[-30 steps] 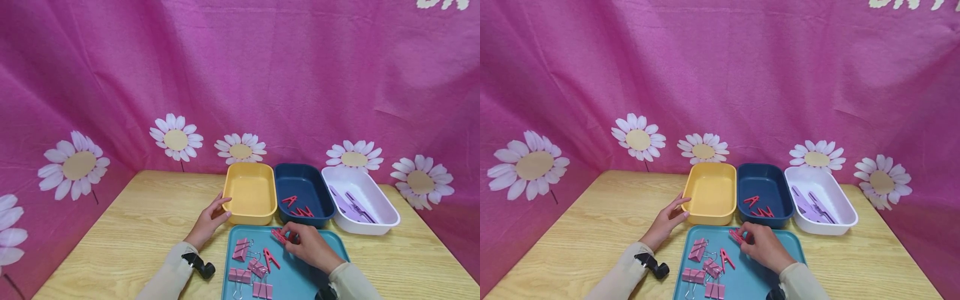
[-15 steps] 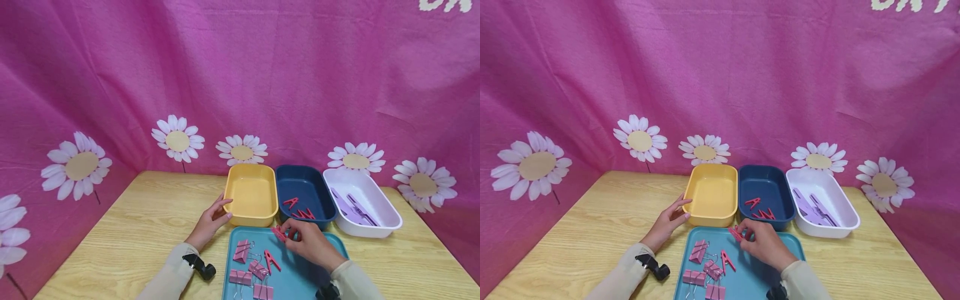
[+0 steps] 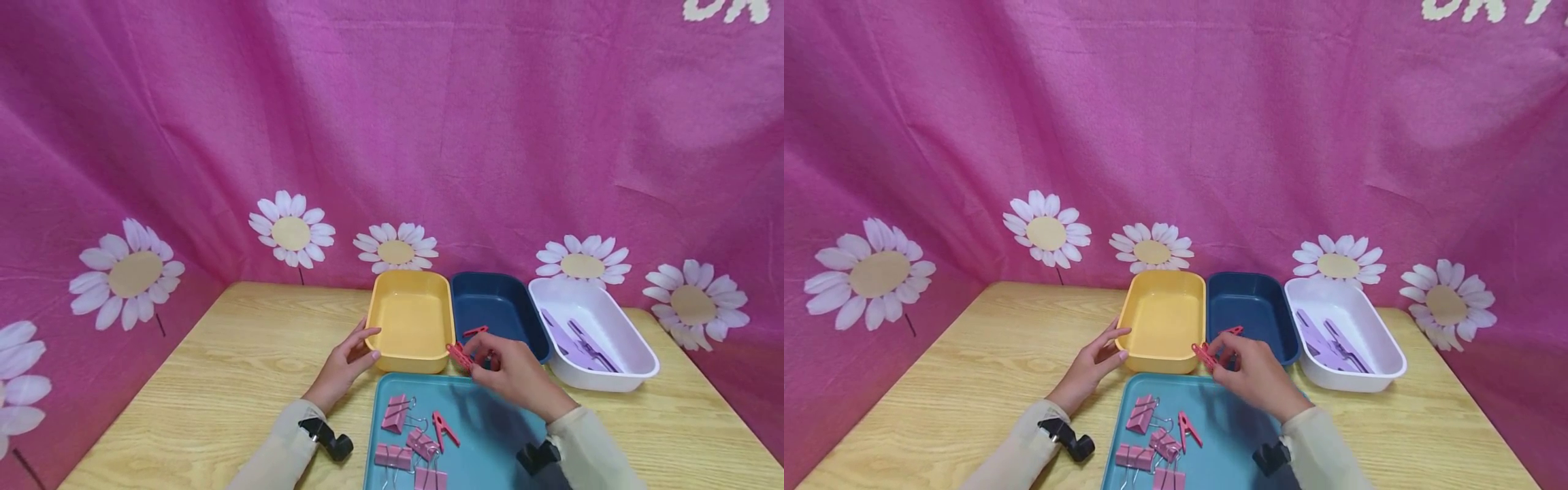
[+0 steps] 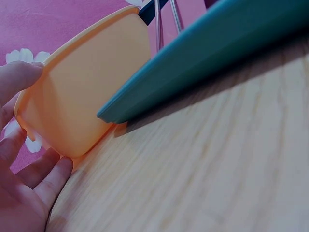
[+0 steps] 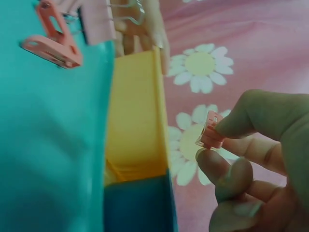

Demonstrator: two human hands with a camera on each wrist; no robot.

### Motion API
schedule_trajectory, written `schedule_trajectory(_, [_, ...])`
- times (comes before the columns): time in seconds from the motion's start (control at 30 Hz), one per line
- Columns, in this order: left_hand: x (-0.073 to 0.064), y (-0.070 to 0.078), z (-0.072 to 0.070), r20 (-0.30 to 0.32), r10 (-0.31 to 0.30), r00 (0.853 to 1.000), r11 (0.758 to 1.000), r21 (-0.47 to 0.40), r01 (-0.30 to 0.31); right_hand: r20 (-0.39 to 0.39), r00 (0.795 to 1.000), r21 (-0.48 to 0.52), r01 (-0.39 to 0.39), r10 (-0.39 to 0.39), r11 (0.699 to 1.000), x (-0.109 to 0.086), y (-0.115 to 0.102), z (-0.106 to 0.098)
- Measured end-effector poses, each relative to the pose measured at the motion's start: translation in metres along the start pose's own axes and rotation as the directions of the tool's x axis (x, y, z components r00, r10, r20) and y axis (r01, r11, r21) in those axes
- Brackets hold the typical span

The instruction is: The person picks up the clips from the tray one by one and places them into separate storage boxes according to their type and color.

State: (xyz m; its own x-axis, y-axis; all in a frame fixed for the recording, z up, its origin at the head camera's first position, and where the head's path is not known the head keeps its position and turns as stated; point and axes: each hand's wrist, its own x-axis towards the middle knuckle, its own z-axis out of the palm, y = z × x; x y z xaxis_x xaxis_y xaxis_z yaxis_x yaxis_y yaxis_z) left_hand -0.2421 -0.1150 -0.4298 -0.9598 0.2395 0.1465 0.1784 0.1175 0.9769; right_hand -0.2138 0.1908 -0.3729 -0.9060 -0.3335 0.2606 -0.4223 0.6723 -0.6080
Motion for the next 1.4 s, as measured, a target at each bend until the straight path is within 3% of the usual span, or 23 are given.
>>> schedule_trajectory(0.13, [0.001,-0.003,0.001,-0.003,0.008,1.0,1.0,0.007,-0.008,-0.055,0.998,-0.009,0.023,-0.024,1.0,0.005,0.003,-0.007])
schedule_trajectory(0.4, [0.013,-0.03,0.0,-0.007,0.014,1.0,1.0,0.007,-0.014,-0.112,0.993,0.007,-0.049,0.049,0.999,0.018,0.012,-0.019])
schedule_trajectory(0.6, [0.006,-0.013,-0.001,-0.01,0.015,1.0,1.0,0.022,-0.015,-0.134,0.984,0.036,-0.117,0.121,0.993,0.028,0.021,-0.024])
schedule_trajectory(0.77, [0.013,-0.032,-0.002,-0.013,0.033,0.999,0.999,0.013,-0.032,-0.154,0.973,0.043,-0.164,0.169,0.985,0.033,0.036,-0.027])
schedule_trajectory(0.93, [0.015,-0.036,-0.001,-0.002,0.069,0.998,0.998,-0.008,-0.069,-0.18,0.965,0.034,-0.185,0.189,0.982,0.032,0.053,-0.028])
schedule_trajectory(1.23, [0.015,-0.035,-0.004,-0.012,0.048,0.999,0.999,0.002,-0.048,-0.185,0.961,0.052,-0.199,0.205,0.979,0.029,0.068,-0.032])
schedule_trajectory(1.4, [0.011,-0.02,-0.002,-0.002,0.03,1.0,0.999,-0.011,-0.03,-0.167,0.954,0.06,-0.241,0.248,0.969,0.023,0.074,-0.036])
